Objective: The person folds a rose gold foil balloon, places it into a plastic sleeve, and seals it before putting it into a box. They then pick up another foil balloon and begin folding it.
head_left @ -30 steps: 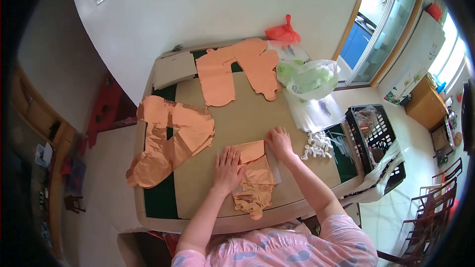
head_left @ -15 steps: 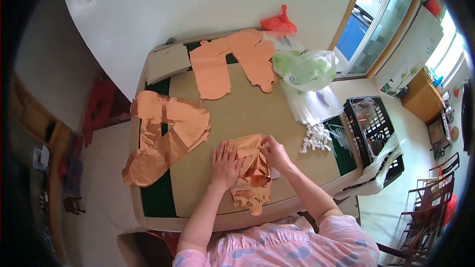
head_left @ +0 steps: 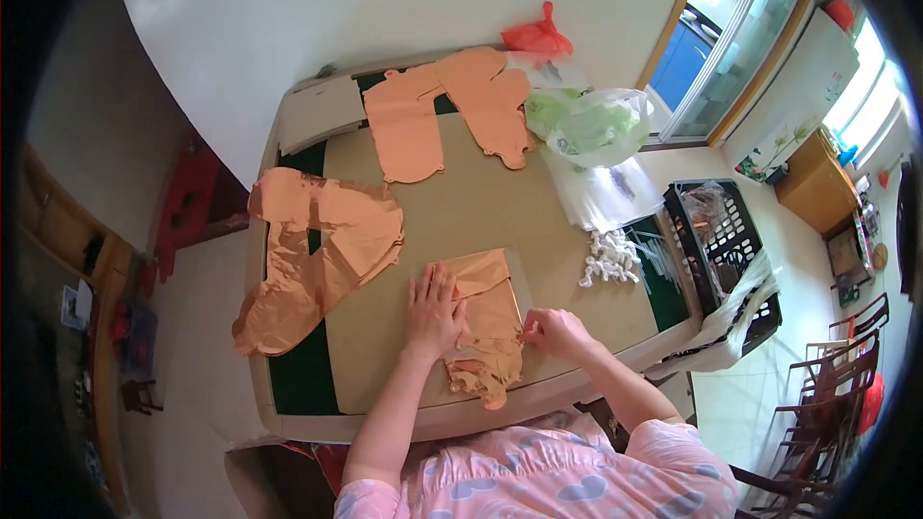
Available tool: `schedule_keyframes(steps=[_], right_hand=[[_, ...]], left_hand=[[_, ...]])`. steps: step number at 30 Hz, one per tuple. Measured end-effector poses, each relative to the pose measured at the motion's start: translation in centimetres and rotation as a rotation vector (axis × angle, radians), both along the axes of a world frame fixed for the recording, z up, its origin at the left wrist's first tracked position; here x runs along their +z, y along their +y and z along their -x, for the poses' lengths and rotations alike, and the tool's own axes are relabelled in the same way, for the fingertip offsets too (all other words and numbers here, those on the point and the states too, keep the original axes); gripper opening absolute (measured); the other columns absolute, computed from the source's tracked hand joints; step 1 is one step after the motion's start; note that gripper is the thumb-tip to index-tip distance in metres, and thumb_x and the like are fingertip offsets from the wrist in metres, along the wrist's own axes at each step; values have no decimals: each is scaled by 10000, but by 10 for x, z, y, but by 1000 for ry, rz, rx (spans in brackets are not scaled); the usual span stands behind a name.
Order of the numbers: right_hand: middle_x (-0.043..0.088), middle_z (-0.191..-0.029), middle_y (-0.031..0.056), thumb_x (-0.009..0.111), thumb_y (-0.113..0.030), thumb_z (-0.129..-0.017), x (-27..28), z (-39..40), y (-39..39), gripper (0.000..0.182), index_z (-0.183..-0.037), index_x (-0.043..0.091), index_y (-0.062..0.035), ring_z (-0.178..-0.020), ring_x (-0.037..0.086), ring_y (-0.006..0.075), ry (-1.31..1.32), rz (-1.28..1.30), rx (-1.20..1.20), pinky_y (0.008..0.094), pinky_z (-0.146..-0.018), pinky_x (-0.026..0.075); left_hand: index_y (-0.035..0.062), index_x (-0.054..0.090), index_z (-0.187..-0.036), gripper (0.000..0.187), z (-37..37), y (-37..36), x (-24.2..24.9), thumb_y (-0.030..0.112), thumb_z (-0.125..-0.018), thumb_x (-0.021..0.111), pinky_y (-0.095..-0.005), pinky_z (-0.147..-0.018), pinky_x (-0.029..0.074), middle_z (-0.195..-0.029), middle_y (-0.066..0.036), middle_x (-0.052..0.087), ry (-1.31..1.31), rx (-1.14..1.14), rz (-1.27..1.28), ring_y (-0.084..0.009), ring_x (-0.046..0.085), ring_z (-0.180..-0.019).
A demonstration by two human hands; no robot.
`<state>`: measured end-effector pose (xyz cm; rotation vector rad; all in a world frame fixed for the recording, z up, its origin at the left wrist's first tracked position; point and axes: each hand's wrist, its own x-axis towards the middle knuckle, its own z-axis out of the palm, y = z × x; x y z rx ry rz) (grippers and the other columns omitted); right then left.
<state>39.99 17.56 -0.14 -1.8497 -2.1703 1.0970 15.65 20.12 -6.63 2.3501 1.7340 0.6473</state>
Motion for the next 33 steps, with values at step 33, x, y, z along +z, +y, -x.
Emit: schedule_keyframes(steps=[33], right_hand=[[580,-741,-2,590,-108,-854,-42,-103,25,124,-968,573,-64,-671,526,78,380,-378,-442,255,-582,423]], left_hand=[[51,397,-1387,496,10,11,-16,320,-971,416,-531,-1125,203,-1507,-195,263,67,27,12,-334,234,-1406]])
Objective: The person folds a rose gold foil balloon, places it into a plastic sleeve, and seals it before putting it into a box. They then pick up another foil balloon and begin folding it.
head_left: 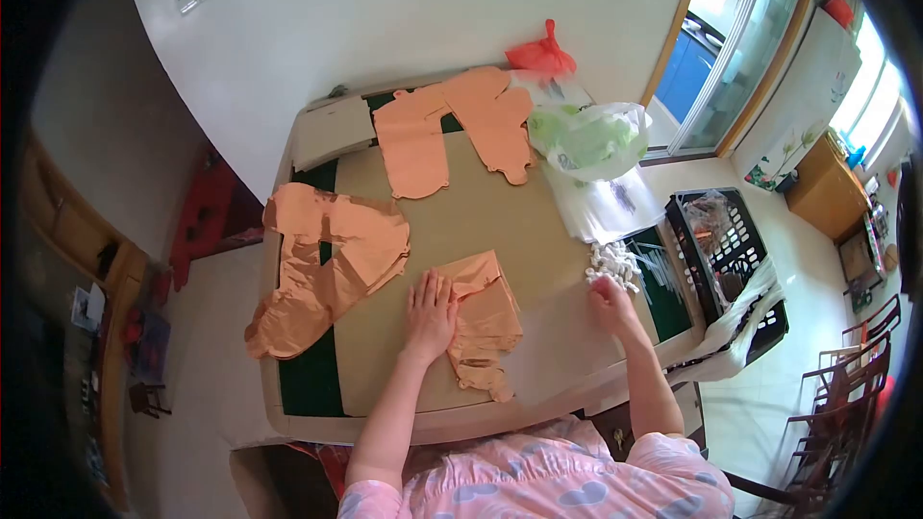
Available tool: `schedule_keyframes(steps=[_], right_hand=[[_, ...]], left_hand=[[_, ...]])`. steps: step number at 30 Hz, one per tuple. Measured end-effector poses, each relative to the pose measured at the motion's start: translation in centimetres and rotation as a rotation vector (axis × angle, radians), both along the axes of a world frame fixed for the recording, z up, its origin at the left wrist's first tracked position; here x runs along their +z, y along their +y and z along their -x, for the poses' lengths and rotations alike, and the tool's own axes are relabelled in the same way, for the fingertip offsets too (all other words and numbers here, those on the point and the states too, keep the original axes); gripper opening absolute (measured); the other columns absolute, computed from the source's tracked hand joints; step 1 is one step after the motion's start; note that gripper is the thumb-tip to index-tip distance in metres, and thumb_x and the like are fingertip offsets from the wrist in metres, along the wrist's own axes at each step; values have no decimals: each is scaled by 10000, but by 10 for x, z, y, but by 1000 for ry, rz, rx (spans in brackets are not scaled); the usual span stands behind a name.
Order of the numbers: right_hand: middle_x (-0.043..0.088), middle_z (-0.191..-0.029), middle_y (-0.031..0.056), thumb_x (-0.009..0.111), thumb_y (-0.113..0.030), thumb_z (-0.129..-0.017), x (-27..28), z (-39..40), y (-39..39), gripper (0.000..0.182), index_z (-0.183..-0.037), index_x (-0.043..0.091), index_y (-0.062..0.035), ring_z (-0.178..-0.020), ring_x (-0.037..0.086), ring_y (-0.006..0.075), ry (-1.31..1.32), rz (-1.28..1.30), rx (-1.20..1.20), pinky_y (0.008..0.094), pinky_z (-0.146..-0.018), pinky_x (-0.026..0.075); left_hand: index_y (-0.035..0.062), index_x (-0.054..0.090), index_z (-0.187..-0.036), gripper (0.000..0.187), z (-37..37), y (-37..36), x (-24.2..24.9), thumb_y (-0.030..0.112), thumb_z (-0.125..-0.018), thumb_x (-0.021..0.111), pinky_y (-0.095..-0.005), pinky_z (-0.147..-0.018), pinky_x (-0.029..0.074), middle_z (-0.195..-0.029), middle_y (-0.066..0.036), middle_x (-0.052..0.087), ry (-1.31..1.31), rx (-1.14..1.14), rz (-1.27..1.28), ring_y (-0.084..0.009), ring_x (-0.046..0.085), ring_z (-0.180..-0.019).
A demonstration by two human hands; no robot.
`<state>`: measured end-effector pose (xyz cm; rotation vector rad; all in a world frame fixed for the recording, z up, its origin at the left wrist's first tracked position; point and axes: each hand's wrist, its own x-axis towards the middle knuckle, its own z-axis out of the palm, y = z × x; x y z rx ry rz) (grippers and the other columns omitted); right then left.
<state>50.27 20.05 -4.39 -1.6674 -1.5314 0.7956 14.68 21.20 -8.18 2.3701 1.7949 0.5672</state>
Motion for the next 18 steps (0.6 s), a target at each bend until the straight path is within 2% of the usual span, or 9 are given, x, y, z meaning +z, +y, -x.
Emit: schedule_keyframes(steps=[3,4,8,11,13,15,16,18], right_hand=[[538,-732,-33,508,-60,-912,51,-3,-23,79,-975,538,-97,-661,452,39,268,224,28,200,-572,368],[549,-752,-31,529,-91,-926,46,-9,-24,84,-1007,534,-112,-673,467,29,398,167,69,186,-574,363],[561,-758,-28,562,-134,-926,68,10,-25,94,-1018,544,-124,-661,472,38,544,151,-20,201,-545,361],[529,-723,-42,571,-100,-915,69,57,-23,108,-1019,540,-110,-647,470,36,440,267,-18,192,-551,373],[567,-732,-4,582,-116,-913,27,85,-15,138,-1041,542,-81,-675,504,79,385,118,41,224,-605,421],[628,-883,83,592,-109,-893,21,111,-14,144,-1019,543,-58,-788,575,180,145,61,-48,293,-713,465],[596,-1116,148,615,-105,-857,14,121,-16,206,-1060,579,-90,-1021,570,278,-125,-185,-89,400,-895,448],[504,-1280,155,615,-136,-851,19,136,-29,312,-1159,561,-126,-1209,455,289,-316,-360,183,499,-1013,338]], left_hand=[[51,400,-1390,499,0,-1,2,318,-969,416,-531,-1124,203,-1508,-194,262,10,-5,-8,-335,236,-1406],[52,401,-1391,500,0,-1,3,319,-969,415,-529,-1125,203,-1508,-194,262,2,-5,-5,-335,234,-1407],[52,407,-1392,510,-1,-3,13,333,-967,414,-522,-1128,200,-1510,-191,262,-8,1,12,-333,230,-1410],[53,403,-1397,527,-2,-4,13,354,-965,412,-515,-1134,191,-1516,-185,251,11,13,32,-325,222,-1415],[57,394,-1406,541,-2,-3,12,367,-963,409,-511,-1140,180,-1524,-178,238,24,14,55,-317,212,-1420],[63,381,-1416,555,0,-2,12,377,-960,406,-506,-1148,166,-1532,-169,223,34,13,86,-307,200,-1426],[79,360,-1431,568,0,0,13,386,-956,405,-501,-1155,149,-1540,-157,207,67,19,133,-292,185,-1432],[88,352,-1436,570,1,1,7,387,-954,406,-497,-1157,146,-1539,-156,212,53,23,117,-287,184,-1433]])
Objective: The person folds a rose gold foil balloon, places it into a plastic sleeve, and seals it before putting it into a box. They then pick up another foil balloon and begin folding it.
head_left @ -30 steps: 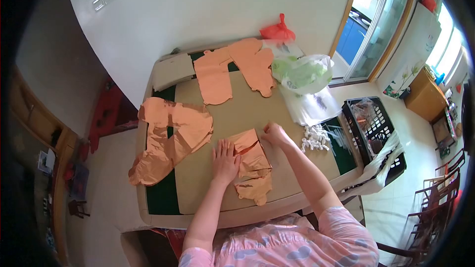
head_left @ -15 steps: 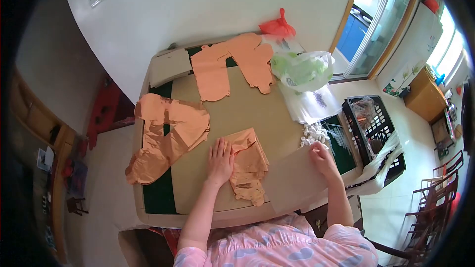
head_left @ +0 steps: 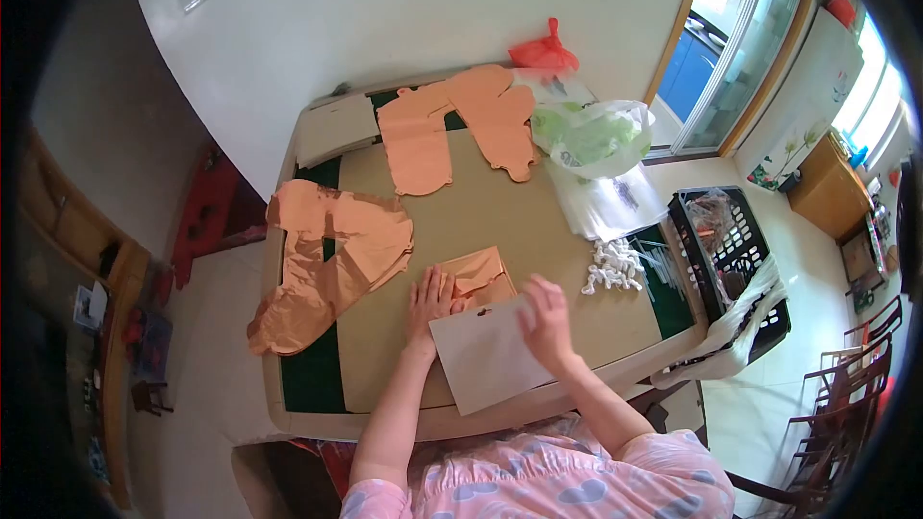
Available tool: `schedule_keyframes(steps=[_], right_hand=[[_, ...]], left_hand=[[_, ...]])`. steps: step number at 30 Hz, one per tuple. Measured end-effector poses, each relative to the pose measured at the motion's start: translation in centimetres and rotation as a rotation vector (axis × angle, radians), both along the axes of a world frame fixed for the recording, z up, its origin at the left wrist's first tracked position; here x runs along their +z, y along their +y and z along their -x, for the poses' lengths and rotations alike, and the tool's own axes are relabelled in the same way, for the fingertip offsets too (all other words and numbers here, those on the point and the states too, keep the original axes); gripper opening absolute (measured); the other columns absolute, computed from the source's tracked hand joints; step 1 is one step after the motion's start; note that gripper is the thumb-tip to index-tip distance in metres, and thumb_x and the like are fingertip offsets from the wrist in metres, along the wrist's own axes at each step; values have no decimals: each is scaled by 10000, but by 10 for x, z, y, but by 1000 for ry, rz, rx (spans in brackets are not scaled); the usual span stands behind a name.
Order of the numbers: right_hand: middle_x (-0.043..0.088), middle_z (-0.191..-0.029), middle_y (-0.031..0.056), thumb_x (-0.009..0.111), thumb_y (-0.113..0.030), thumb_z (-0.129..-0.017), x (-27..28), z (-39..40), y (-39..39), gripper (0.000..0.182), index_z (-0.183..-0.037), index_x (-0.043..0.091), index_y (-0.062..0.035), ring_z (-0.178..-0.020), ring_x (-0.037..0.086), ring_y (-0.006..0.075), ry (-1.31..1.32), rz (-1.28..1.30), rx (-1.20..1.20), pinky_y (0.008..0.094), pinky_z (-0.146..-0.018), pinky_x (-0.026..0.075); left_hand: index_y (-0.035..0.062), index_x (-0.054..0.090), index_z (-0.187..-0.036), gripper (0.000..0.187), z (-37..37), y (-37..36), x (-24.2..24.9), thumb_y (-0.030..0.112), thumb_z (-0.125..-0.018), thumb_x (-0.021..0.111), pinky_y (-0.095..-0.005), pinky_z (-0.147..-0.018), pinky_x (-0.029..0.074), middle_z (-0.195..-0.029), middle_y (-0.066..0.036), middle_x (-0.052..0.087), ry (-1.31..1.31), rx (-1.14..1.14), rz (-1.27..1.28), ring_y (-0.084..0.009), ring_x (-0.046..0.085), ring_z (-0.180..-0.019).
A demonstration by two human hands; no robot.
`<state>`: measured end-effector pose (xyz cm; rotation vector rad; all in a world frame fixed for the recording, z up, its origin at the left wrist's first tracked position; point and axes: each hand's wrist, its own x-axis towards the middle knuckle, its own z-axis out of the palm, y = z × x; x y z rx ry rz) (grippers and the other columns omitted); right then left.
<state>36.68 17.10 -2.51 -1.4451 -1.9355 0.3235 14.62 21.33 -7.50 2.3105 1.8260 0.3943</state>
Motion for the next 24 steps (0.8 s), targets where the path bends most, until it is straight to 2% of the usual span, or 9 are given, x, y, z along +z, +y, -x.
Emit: schedule_keyframes(steps=[1,4,7,11,13,14,17,20,24], right_hand=[[457,-1363,158,614,-151,-848,2,7,-7,366,-1208,551,-145,-1303,398,295,-111,-73,128,548,-1071,283],[429,-1411,126,579,-232,-878,-8,25,-28,453,-1322,499,-185,-1352,348,283,-256,66,309,600,-1104,186],[403,-1444,103,525,-290,-907,-10,25,-30,465,-1359,467,-196,-1372,321,280,-353,101,316,582,-1119,172],[409,-1440,103,504,-309,-916,-11,25,-31,457,-1357,470,-193,-1369,327,279,-361,94,305,581,-1120,167],[411,-1441,102,529,-297,-908,-10,26,-31,466,-1359,475,-192,-1368,330,285,-372,98,303,581,-1117,178],[410,-1440,102,516,-301,-912,-11,26,-31,463,-1359,469,-192,-1368,328,282,-368,95,305,583,-1117,172],[411,-1438,103,499,-306,-916,-14,25,-30,457,-1356,459,-185,-1369,324,277,-372,77,307,589,-1116,162],[416,-1432,110,519,-288,-905,-19,24,-29,458,-1340,465,-155,-1372,320,281,-376,57,306,600,-1110,168],[420,-1426,123,531,-260,-889,-23,23,-29,461,-1321,471,-110,-1376,312,294,-345,63,303,609,-1102,178]], left_hand=[[92,347,-1439,571,0,0,-3,387,-953,407,-496,-1158,145,-1538,-155,214,-6,-1,-5,-285,184,-1433],[103,349,-1440,572,1,2,-8,395,-951,406,-500,-1155,153,-1535,-154,224,14,2,-18,-276,179,-1436],[82,366,-1422,520,1,0,-12,316,-962,428,-491,-1135,212,-1507,-172,284,-36,-3,-91,-308,243,-1410],[37,424,-1359,421,23,11,-12,180,-964,449,-440,-1082,317,-1420,-202,404,-647,-22,-182,-358,350,-1340],[8,462,-1314,372,33,4,34,128,-963,447,-412,-1058,352,-1374,-212,454,-833,98,-204,-380,390,-1304],[-12,509,-1263,344,32,0,51,123,-952,450,-396,-1051,368,-1332,-210,487,-640,118,-231,-355,417,-1284],[-17,538,-1227,328,4,-16,47,126,-941,466,-406,-1064,356,-1301,-200,513,-387,-124,-227,-324,446,-1263],[1,549,-1220,330,-28,-31,33,147,-930,488,-413,-1074,344,-1276,-181,537,-257,-328,-270,-294,460,-1255],[9,564,-1210,331,-33,-32,19,150,-913,534,-441,-1057,356,-1304,-152,532,-296,-315,-190,-301,473,-1245]])
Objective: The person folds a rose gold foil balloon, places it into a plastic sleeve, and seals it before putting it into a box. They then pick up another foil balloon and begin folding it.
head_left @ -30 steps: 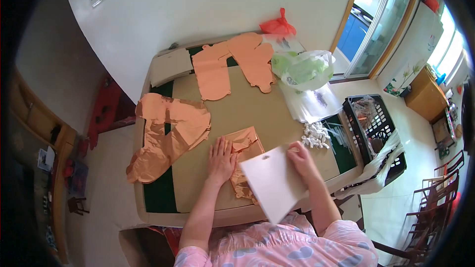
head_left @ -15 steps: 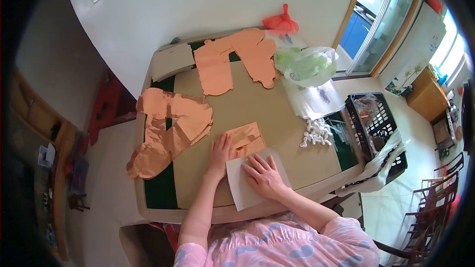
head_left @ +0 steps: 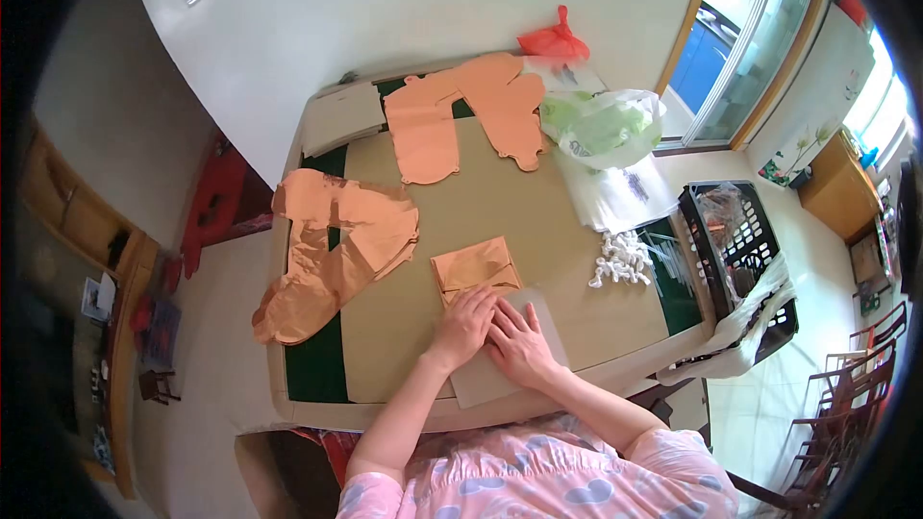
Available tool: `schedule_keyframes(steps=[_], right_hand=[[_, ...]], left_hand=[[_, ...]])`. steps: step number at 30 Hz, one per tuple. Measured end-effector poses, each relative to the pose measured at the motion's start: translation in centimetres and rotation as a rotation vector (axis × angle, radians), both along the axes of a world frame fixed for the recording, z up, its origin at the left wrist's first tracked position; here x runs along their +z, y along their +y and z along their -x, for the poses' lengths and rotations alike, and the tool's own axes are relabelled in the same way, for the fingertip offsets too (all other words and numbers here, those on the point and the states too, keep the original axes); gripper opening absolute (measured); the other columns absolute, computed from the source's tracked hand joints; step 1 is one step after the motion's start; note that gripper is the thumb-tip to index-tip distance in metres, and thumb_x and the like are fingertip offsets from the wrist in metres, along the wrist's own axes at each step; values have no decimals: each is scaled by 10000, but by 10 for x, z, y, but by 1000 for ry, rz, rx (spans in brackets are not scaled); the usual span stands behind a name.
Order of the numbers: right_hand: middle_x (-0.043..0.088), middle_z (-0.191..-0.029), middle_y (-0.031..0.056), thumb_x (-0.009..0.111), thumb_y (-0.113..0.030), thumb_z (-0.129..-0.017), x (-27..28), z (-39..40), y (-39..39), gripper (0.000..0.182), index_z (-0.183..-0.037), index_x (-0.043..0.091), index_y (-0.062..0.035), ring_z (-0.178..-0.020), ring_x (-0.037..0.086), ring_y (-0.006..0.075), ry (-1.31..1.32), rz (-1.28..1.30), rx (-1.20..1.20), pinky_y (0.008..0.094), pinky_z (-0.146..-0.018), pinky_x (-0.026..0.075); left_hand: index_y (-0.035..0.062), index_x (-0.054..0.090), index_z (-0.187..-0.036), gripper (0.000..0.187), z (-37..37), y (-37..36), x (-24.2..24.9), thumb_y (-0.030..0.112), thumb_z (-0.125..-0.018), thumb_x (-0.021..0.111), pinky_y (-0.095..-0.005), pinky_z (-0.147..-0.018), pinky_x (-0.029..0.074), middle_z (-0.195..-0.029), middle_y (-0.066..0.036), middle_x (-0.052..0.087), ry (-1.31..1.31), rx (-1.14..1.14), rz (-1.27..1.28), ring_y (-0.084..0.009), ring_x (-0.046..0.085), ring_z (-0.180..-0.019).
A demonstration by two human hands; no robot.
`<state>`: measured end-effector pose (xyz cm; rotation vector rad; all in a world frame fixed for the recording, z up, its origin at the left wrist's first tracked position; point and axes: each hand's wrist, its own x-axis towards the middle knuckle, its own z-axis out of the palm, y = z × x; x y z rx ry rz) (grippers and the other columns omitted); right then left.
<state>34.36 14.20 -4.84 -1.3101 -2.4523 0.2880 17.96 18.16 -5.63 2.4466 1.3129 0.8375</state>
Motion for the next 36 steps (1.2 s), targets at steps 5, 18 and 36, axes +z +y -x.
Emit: schedule_keyframes(steps=[5,18,36], right_hand=[[413,-1430,143,534,-229,-882,2,0,-1,455,-1313,482,-95,-1386,297,299,9,11,4,600,-1111,159],[412,-1431,149,510,-245,-889,5,2,-3,439,-1304,505,-103,-1366,328,298,15,-34,-7,614,-1092,206],[397,-1435,162,525,-209,-870,8,1,-4,455,-1310,485,-99,-1365,323,325,30,15,-16,603,-1105,178]], left_hand=[[15,615,-1096,263,3,9,10,187,-914,535,-405,-1010,401,-1163,-151,618,-42,-9,7,-288,547,-1146],[14,641,-1001,522,31,174,23,513,-855,591,-384,-706,501,-802,-137,672,180,162,756,-280,634,-717],[-26,698,-870,179,52,49,10,103,-766,768,-248,-573,468,-754,-22,667,-587,217,917,-72,580,-651]])
